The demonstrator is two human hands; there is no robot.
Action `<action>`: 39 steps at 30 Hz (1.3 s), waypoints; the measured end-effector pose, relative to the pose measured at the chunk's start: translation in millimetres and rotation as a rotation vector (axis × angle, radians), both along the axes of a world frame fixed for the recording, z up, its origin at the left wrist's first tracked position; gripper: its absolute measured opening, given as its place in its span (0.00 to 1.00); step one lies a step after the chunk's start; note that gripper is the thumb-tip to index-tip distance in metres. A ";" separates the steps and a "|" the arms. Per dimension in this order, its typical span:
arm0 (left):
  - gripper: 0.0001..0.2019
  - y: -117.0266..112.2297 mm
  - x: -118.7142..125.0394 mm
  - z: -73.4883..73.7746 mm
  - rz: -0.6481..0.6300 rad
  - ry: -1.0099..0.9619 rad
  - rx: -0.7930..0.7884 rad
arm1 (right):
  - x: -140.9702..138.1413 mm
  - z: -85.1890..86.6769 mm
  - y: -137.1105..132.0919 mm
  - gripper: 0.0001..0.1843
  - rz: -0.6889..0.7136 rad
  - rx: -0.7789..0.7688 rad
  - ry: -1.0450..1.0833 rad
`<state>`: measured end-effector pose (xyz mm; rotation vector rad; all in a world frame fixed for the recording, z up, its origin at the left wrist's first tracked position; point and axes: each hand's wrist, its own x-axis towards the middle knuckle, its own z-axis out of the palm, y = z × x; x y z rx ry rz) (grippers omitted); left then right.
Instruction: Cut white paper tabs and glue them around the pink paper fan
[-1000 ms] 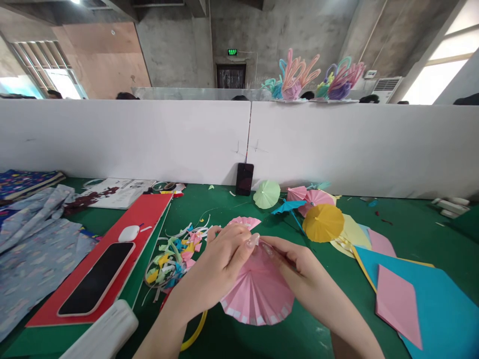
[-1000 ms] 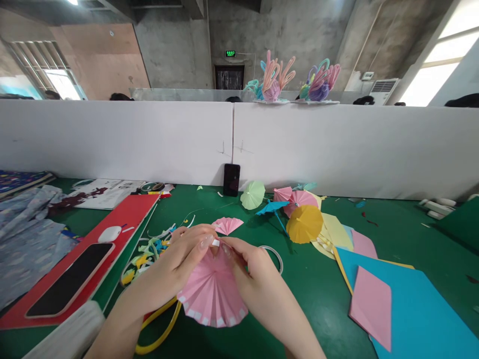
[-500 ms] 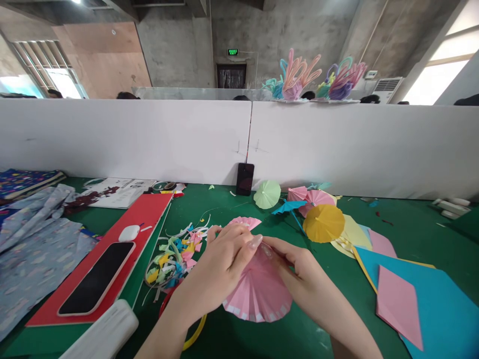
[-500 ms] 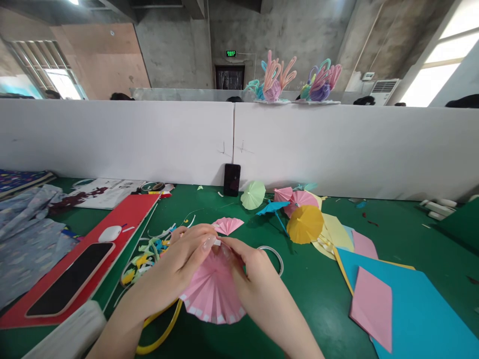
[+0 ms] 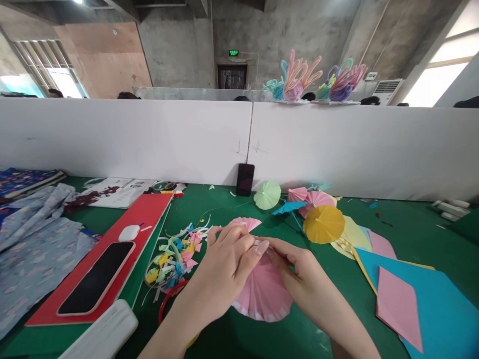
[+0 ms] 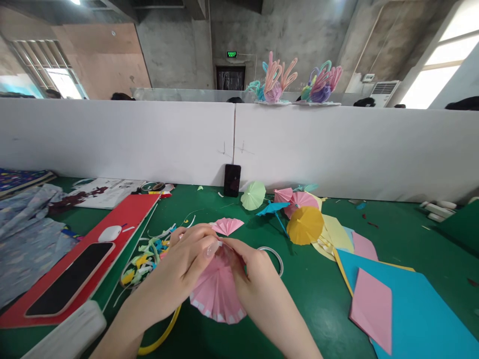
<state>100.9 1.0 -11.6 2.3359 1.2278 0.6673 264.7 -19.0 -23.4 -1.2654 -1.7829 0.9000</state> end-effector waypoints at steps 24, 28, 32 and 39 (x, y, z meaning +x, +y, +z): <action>0.14 -5.0 6.7 -8.4 0.021 0.085 0.046 | -8.0 -1.5 -3.9 0.21 -0.176 0.170 -0.210; 0.14 -7.1 9.3 -9.7 0.048 0.095 0.066 | -10.3 -4.7 -5.2 0.21 -0.203 0.258 -0.275; 0.15 -7.6 10.8 -10.2 0.071 0.062 0.080 | -13.5 -7.4 -4.2 0.20 -0.217 0.311 -0.302; 0.14 -5.8 2.4 -3.4 0.135 0.036 0.082 | -9.7 -3.7 -7.7 0.19 -0.173 0.213 -0.199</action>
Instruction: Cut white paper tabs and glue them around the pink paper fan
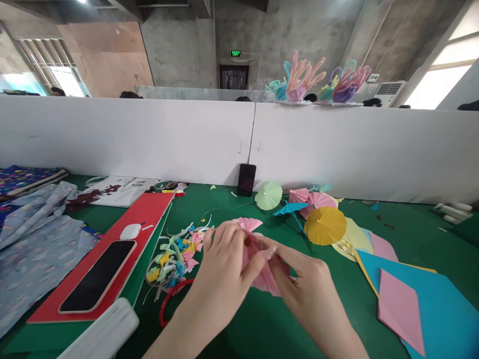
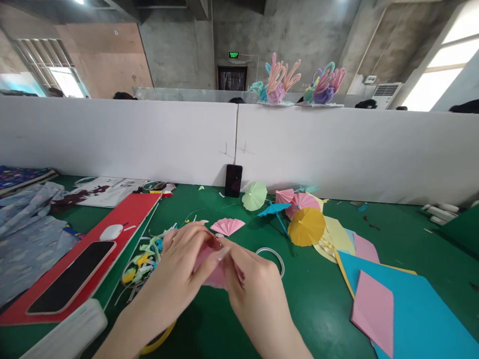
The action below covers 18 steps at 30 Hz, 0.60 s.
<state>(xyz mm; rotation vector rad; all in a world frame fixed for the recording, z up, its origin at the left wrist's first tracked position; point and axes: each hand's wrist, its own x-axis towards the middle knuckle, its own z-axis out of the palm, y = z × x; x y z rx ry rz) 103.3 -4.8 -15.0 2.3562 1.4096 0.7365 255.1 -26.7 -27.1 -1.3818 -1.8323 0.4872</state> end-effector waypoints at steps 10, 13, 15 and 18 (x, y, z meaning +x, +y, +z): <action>0.08 -1.2 -26.2 14.2 0.084 -0.292 -0.044 | 12.0 11.1 3.6 0.19 0.016 -0.232 0.257; 0.08 6.3 -21.7 9.1 0.044 -0.237 -0.025 | 11.5 8.1 4.3 0.21 0.044 -0.237 0.228; 0.07 11.2 -18.5 5.5 -0.043 -0.183 -0.002 | 10.2 7.1 4.2 0.23 0.079 -0.246 0.237; 0.07 14.8 -15.5 1.9 -0.135 -0.128 -0.031 | 7.6 6.2 4.4 0.25 0.142 -0.290 0.288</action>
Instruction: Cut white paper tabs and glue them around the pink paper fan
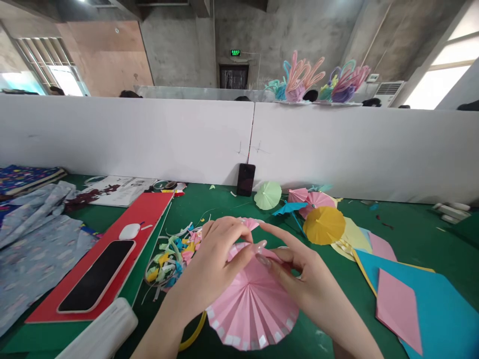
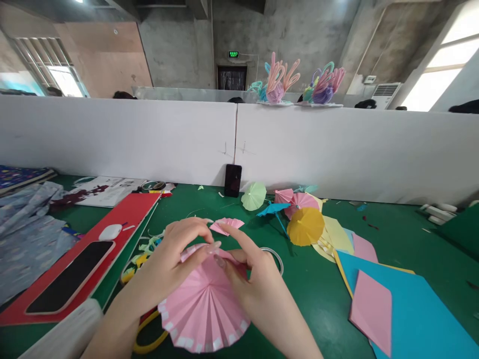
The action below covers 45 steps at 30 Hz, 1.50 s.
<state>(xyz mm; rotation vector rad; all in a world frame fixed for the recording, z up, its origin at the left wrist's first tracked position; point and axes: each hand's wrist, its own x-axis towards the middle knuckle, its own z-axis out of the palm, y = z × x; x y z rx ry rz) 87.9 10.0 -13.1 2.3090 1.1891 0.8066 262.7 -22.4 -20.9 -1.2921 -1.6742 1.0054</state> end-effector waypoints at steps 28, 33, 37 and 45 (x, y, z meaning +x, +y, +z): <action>0.07 3.1 2.4 -6.1 -0.038 0.041 0.005 | 1.9 -19.8 13.9 0.25 0.068 -0.054 0.102; 0.08 4.6 2.2 -4.4 -0.057 0.020 0.037 | 2.9 -19.7 12.5 0.24 0.020 -0.041 0.066; 0.08 4.9 2.5 -2.4 -0.081 0.010 0.046 | 0.5 -17.0 12.3 0.24 0.030 -0.049 0.053; 0.08 7.9 1.3 -6.3 -0.028 0.051 -0.017 | -0.8 -14.5 12.9 0.25 0.068 -0.033 -0.012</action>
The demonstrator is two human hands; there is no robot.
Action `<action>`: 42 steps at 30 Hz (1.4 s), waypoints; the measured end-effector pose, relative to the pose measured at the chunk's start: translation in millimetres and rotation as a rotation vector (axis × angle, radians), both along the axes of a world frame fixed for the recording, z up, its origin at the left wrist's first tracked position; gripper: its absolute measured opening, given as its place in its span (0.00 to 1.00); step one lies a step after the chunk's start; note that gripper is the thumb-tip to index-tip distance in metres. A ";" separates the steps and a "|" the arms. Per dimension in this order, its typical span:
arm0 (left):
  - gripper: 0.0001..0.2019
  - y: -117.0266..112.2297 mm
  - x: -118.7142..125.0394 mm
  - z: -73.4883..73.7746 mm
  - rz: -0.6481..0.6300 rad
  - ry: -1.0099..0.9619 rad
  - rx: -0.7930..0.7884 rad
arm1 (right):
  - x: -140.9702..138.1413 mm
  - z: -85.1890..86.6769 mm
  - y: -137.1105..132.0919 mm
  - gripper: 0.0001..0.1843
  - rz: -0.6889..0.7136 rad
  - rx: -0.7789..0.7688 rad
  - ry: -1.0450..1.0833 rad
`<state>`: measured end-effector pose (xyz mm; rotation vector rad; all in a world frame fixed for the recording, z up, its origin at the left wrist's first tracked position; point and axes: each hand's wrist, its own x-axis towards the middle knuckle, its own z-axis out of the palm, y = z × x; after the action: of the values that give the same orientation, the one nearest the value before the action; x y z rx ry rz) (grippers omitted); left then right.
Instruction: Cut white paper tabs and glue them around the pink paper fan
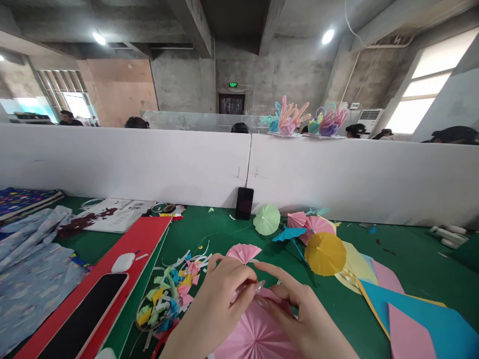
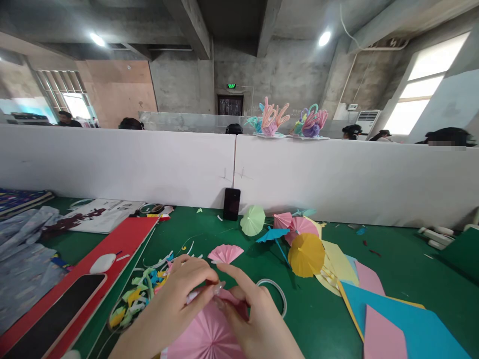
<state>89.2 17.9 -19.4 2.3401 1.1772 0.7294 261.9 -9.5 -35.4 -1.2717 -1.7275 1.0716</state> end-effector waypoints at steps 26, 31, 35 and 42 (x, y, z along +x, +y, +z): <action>0.14 1.5 -90.5 10.8 0.172 0.064 -0.200 | -9.9 -38.4 -0.6 0.13 0.142 0.027 -0.326; 0.11 -6.9 -77.9 3.5 -0.008 0.210 -0.297 | -16.8 -66.3 -7.1 0.18 0.054 0.045 -0.402; 0.08 -17.3 -64.5 -6.2 0.057 0.356 -0.224 | -16.1 -80.1 -0.4 0.19 -0.016 0.079 -0.433; 0.15 -45.4 -106.7 -96.1 0.196 0.326 -0.335 | 22.7 -112.1 15.0 0.14 -0.207 0.181 -0.445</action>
<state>-17.5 -27.5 -115.5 2.1276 1.5497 0.1864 284.6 5.5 -147.5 -1.6141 -1.9073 0.5241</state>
